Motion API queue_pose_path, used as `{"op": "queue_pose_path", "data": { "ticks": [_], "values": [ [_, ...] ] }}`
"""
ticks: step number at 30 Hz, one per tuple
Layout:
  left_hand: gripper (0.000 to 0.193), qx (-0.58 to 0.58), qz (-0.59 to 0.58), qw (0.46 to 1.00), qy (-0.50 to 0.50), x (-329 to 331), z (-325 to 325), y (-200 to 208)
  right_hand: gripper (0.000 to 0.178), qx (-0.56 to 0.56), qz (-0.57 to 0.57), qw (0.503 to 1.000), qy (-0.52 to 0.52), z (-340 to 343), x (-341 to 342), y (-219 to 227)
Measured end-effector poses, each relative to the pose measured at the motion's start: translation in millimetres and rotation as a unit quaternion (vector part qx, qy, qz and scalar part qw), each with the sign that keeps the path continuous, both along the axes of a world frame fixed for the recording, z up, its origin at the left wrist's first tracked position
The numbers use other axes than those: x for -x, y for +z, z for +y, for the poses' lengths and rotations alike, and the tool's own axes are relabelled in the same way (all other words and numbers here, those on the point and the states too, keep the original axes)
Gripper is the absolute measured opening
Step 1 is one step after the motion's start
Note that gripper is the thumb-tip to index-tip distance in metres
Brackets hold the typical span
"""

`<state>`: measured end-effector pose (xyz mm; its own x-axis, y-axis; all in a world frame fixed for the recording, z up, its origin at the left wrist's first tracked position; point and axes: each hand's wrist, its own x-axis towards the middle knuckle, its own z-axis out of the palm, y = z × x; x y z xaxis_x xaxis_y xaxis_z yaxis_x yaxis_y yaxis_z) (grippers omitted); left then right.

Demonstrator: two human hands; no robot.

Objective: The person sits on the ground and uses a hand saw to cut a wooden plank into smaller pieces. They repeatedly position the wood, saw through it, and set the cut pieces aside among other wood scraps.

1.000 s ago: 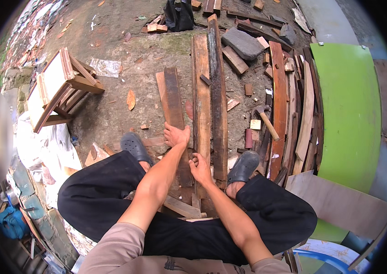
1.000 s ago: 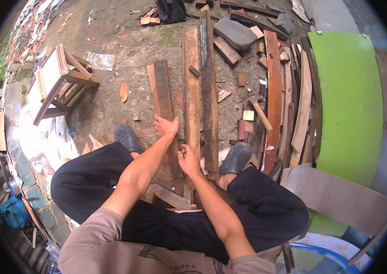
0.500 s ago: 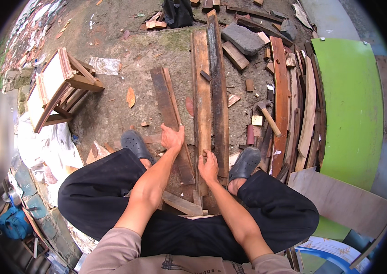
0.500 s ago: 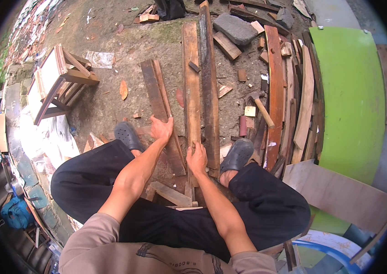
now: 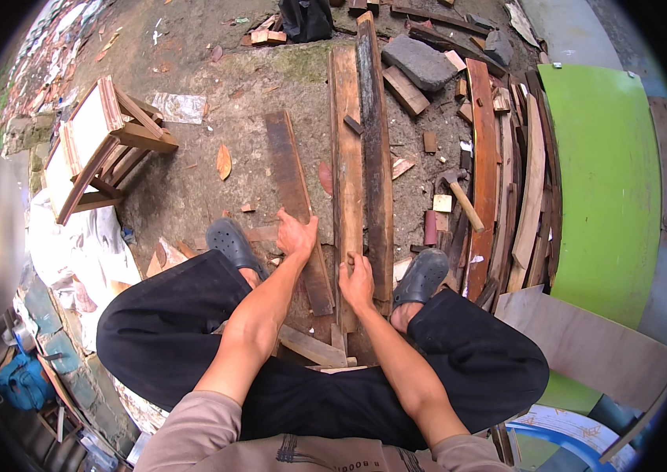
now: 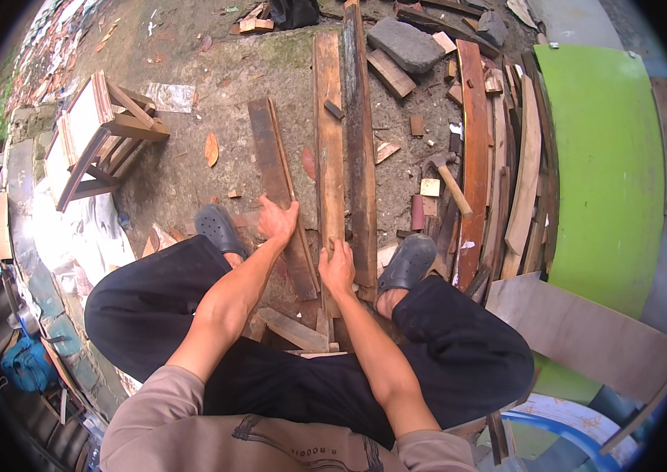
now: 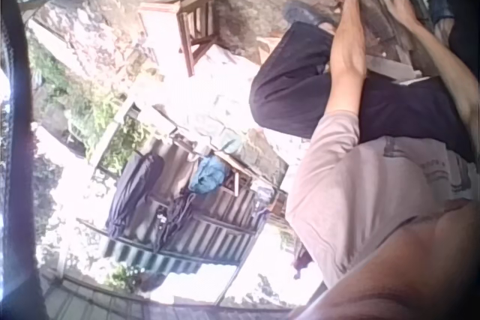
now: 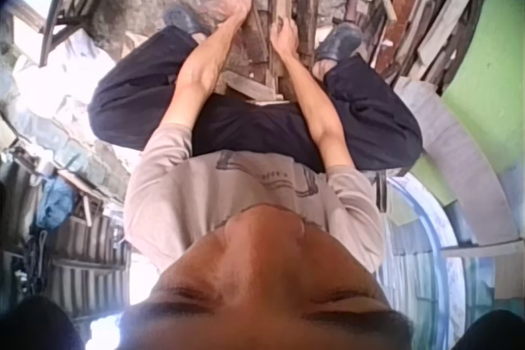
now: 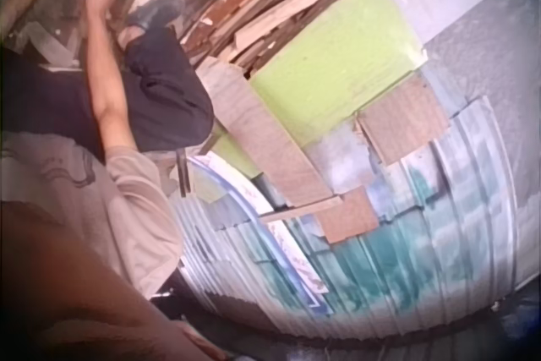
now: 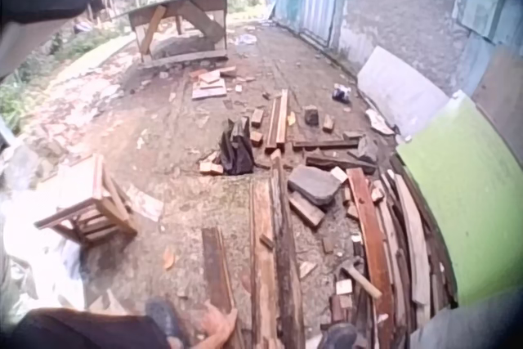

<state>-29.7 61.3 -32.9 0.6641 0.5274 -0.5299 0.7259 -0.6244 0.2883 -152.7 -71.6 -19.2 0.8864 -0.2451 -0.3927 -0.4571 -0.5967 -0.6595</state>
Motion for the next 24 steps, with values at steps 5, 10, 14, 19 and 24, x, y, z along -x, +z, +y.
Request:
{"op": "queue_pose_path", "data": {
  "ticks": [5, 10, 14, 19, 24],
  "values": [
    [0.092, 0.012, -0.015, 1.000, -0.016, 0, 0, -11, 0.035, 0.005, 0.007, 1.000, -0.010, -2, 2, 0],
    [0.103, -0.010, 0.046, 0.999, 0.025, -17, -12, -15, 0.037, 0.023, 0.004, 0.998, -0.055, -7, 14, 0],
    [0.104, -0.007, 0.052, 0.999, 0.012, -15, -6, -19, 0.038, 0.029, 0.058, 0.996, -0.061, -12, 26, 2],
    [0.105, 0.040, 0.003, 0.999, -0.012, -5, 14, -28, 0.037, 0.038, 0.028, 0.998, -0.048, -14, 28, 2],
    [0.102, 0.144, -0.002, 0.990, -0.016, 0, 53, -23, 0.039, -0.070, 0.099, 0.990, -0.075, -17, 22, 5]
  ]
}}
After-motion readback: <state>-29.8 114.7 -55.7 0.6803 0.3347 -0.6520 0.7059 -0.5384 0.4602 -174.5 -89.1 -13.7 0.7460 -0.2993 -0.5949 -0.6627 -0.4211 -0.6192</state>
